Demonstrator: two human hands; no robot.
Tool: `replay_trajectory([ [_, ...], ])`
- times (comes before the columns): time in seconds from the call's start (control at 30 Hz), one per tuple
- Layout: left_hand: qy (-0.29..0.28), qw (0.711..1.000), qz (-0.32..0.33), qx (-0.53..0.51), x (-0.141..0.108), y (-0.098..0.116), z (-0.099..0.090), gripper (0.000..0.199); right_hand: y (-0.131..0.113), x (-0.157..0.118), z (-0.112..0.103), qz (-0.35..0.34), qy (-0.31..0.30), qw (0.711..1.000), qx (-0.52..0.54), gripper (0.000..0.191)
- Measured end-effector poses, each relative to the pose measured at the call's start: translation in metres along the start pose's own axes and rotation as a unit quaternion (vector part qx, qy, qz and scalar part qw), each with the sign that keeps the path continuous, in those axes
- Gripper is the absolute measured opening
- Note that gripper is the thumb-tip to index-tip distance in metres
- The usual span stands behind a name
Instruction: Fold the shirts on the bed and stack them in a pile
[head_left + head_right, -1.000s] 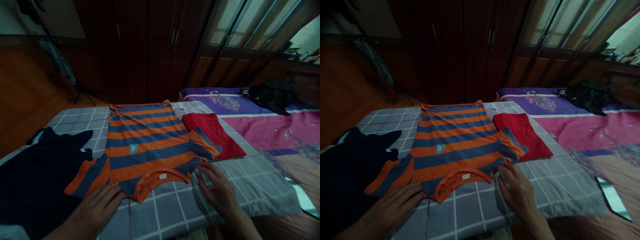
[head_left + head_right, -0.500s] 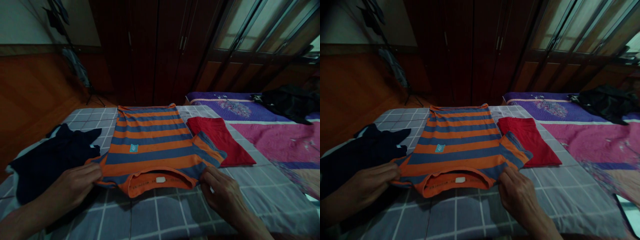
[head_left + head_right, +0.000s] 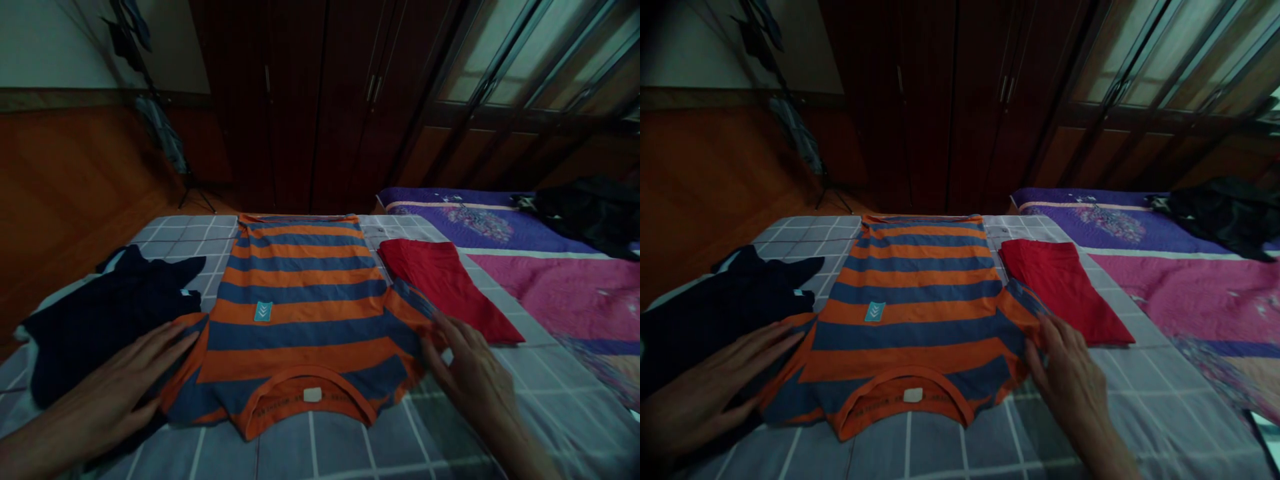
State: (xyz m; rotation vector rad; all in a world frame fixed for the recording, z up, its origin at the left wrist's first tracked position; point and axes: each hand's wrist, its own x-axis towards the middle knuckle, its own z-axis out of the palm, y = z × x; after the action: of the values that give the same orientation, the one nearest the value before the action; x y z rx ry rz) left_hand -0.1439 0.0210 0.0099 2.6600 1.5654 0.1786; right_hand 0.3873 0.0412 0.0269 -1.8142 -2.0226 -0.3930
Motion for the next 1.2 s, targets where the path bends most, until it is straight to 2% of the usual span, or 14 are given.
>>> replay_trajectory([
  [0.1,-0.021,0.999,-0.045,-0.018,0.001,-0.009,0.003,0.075,0.021,0.009,0.013,0.081,-0.047,0.995,-0.025,0.060],
  [0.2,-0.038,0.989,-0.122,-0.069,0.001,-0.015,0.002,0.066,0.039,0.008,0.024,0.165,-0.096,0.981,0.036,0.050],
  [0.3,-0.041,0.965,-0.211,-0.153,0.000,-0.024,0.000,0.066,0.057,0.001,0.026,0.237,-0.080,0.967,0.051,0.043],
  [0.37,-0.038,0.939,-0.259,-0.223,0.000,-0.030,-0.001,0.064,0.063,-0.001,0.022,0.227,-0.058,0.972,0.021,0.044],
  [0.43,-0.027,0.913,-0.294,-0.280,0.002,-0.030,-0.001,0.058,0.056,0.001,0.018,0.171,-0.017,0.985,-0.002,0.045],
  [0.5,-0.017,0.900,-0.319,-0.298,0.007,-0.025,-0.003,0.053,0.030,0.006,0.016,0.078,0.019,0.996,0.029,0.043],
  [0.57,-0.017,0.903,-0.333,-0.269,0.015,-0.015,-0.006,0.042,-0.016,0.012,0.015,-0.040,0.012,0.992,0.117,0.040],
  [0.63,-0.003,0.914,-0.334,-0.231,0.024,-0.004,-0.010,0.031,-0.074,0.015,0.013,-0.153,-0.024,0.967,0.200,0.039],
  [0.7,0.039,0.912,-0.340,-0.226,0.030,0.003,-0.014,0.026,-0.130,0.014,0.010,-0.253,-0.074,0.928,0.265,0.042],
  [0.8,0.113,0.861,-0.382,-0.316,0.029,0.006,-0.019,0.025,-0.192,0.012,0.009,-0.361,-0.123,0.870,0.313,0.042],
  [0.87,0.143,0.801,-0.419,-0.403,0.024,0.005,-0.022,0.025,-0.212,0.011,0.015,-0.403,-0.145,0.847,0.315,0.033],
  [0.93,0.159,0.749,-0.438,-0.471,0.017,0.004,-0.022,0.026,-0.218,0.009,0.028,-0.423,-0.153,0.841,0.301,0.019],
  [1.07,0.134,0.679,-0.460,-0.556,0.012,0.005,-0.019,0.035,-0.214,-0.001,0.046,-0.432,-0.151,0.848,0.266,0.014],
  [1.2,0.085,0.629,-0.461,-0.620,0.019,0.010,-0.022,0.041,-0.222,0.007,0.032,-0.429,-0.182,0.838,0.283,0.008],
])
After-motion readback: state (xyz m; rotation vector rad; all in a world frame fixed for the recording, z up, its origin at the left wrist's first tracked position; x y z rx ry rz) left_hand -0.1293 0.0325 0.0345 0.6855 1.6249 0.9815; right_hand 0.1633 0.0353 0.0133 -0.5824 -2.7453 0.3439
